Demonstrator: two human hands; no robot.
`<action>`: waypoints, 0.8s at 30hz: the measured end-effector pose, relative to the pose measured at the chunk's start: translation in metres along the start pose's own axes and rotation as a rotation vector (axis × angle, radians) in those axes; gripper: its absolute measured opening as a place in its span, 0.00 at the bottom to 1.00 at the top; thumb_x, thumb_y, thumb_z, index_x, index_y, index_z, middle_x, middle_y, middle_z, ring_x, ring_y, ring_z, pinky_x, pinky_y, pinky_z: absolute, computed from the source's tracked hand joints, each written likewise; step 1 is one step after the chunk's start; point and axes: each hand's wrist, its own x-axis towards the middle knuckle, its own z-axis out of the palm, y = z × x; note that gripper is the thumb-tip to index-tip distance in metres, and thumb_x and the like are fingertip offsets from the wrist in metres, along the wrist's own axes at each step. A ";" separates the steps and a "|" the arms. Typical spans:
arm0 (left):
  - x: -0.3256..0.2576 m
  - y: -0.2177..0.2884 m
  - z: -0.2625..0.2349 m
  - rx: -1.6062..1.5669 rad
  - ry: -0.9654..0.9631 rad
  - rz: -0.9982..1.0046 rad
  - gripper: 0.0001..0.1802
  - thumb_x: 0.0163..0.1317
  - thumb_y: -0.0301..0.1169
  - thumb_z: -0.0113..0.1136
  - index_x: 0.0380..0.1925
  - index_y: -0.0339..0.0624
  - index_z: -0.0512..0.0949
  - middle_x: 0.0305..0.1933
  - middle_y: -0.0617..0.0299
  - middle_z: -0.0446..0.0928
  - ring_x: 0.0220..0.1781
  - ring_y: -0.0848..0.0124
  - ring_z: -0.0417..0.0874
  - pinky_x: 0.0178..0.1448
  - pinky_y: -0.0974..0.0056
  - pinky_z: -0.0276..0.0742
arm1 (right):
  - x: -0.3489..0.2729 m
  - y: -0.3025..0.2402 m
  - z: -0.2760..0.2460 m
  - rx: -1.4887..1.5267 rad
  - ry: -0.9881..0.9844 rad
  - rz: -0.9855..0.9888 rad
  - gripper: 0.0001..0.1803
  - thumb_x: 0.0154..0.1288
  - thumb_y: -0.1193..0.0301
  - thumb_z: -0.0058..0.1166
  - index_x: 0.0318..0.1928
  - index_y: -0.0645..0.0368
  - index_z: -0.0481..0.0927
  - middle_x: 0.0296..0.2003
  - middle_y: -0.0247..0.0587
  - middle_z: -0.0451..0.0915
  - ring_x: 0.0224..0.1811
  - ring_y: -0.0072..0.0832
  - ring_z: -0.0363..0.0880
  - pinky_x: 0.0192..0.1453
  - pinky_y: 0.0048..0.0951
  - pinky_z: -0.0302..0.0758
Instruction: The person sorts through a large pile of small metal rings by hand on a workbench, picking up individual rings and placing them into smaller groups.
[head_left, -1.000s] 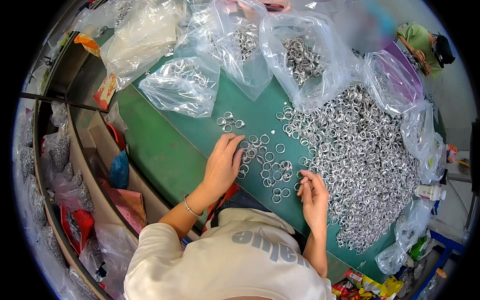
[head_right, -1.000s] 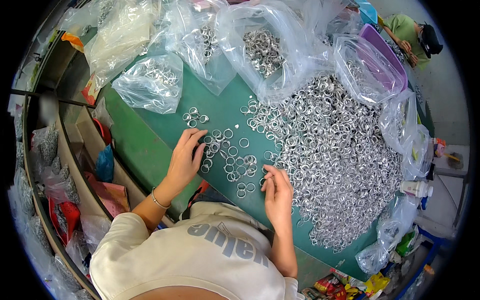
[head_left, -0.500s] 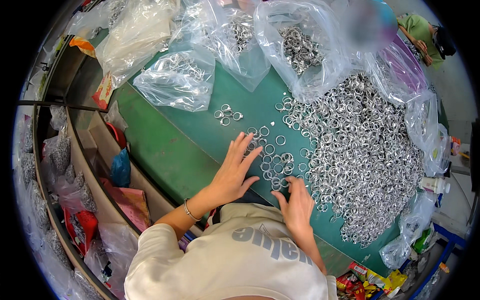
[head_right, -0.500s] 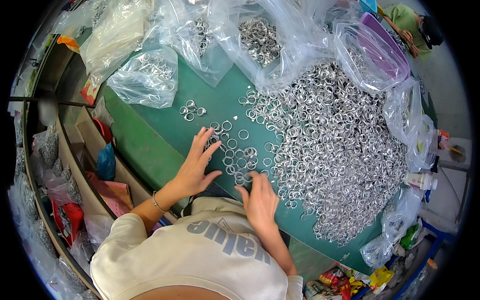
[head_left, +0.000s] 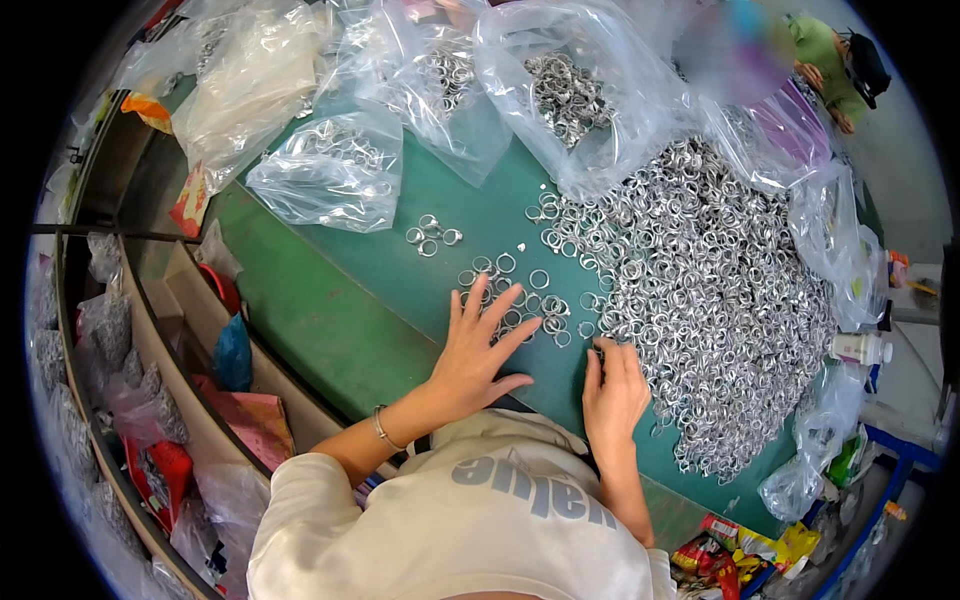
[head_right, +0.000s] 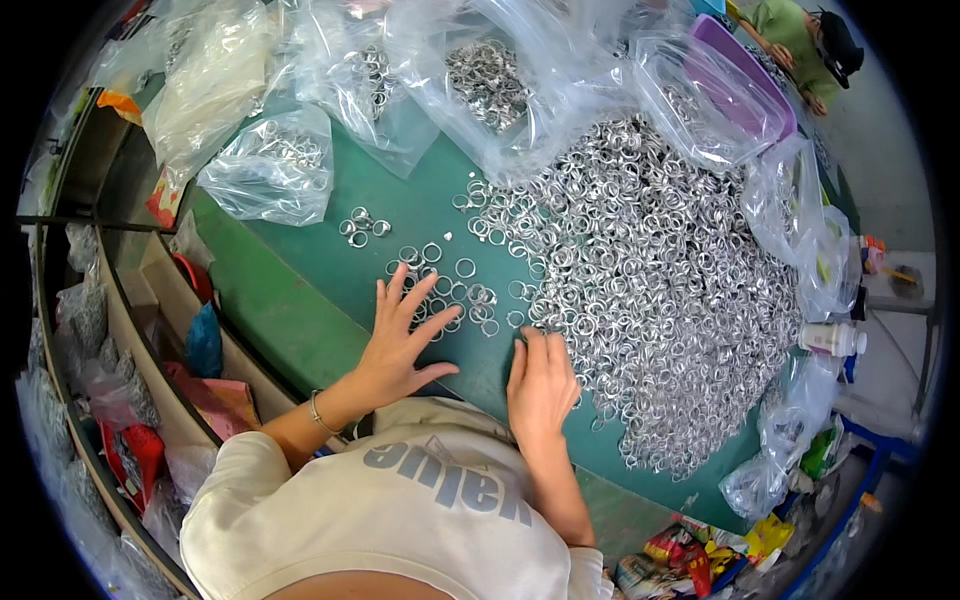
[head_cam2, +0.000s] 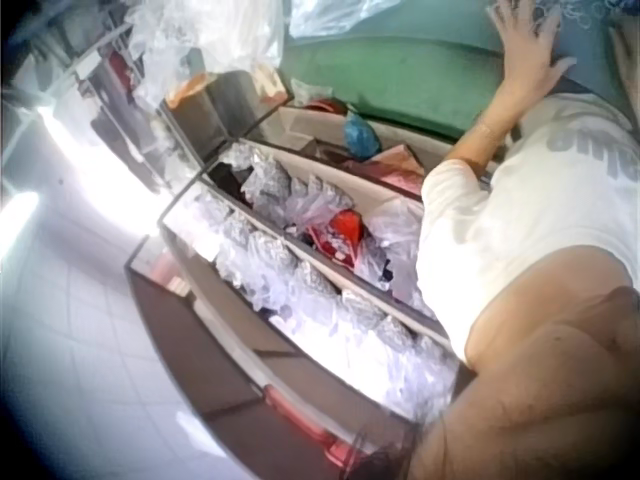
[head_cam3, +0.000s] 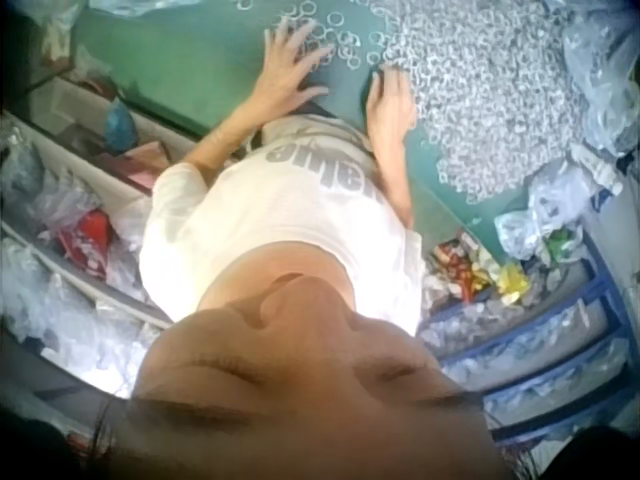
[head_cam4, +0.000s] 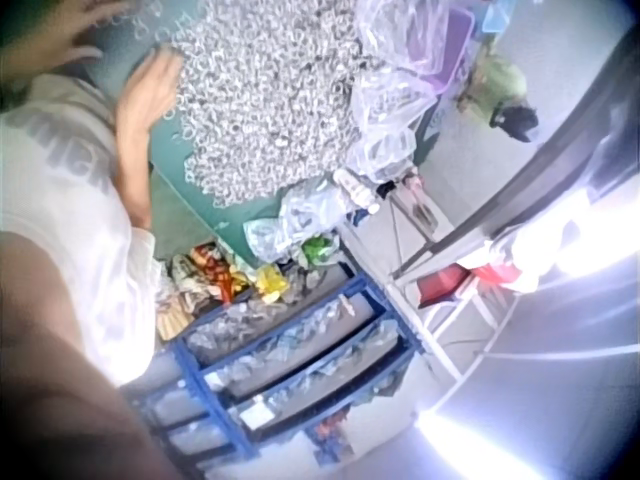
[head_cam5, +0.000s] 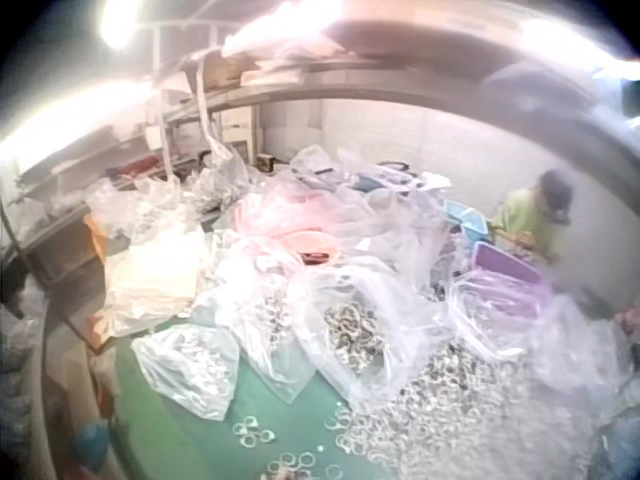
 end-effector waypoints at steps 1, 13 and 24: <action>0.004 0.003 0.003 0.017 0.004 0.019 0.39 0.40 0.34 0.75 0.57 0.52 0.72 0.72 0.50 0.51 0.73 0.39 0.43 0.66 0.27 0.41 | 0.005 -0.002 0.004 -0.030 0.014 -0.030 0.06 0.57 0.75 0.58 0.37 0.58 0.77 0.27 0.41 0.70 0.27 0.39 0.75 0.26 0.37 0.70; 0.042 0.005 0.021 0.194 -0.090 0.145 0.13 0.48 0.30 0.67 0.37 0.46 0.80 0.70 0.61 0.58 0.72 0.46 0.52 0.62 0.23 0.43 | 0.001 0.029 -0.003 1.023 -0.017 0.392 0.03 0.62 0.84 0.52 0.35 0.64 0.76 0.31 0.30 0.69 0.26 0.15 0.63 0.25 0.17 0.61; 0.041 0.011 0.021 0.172 -0.052 0.053 0.13 0.51 0.27 0.65 0.39 0.45 0.78 0.69 0.56 0.58 0.72 0.46 0.51 0.65 0.25 0.40 | -0.020 0.007 -0.027 0.058 -0.282 -0.045 0.14 0.52 0.68 0.64 0.39 0.58 0.77 0.30 0.41 0.73 0.31 0.40 0.77 0.29 0.39 0.73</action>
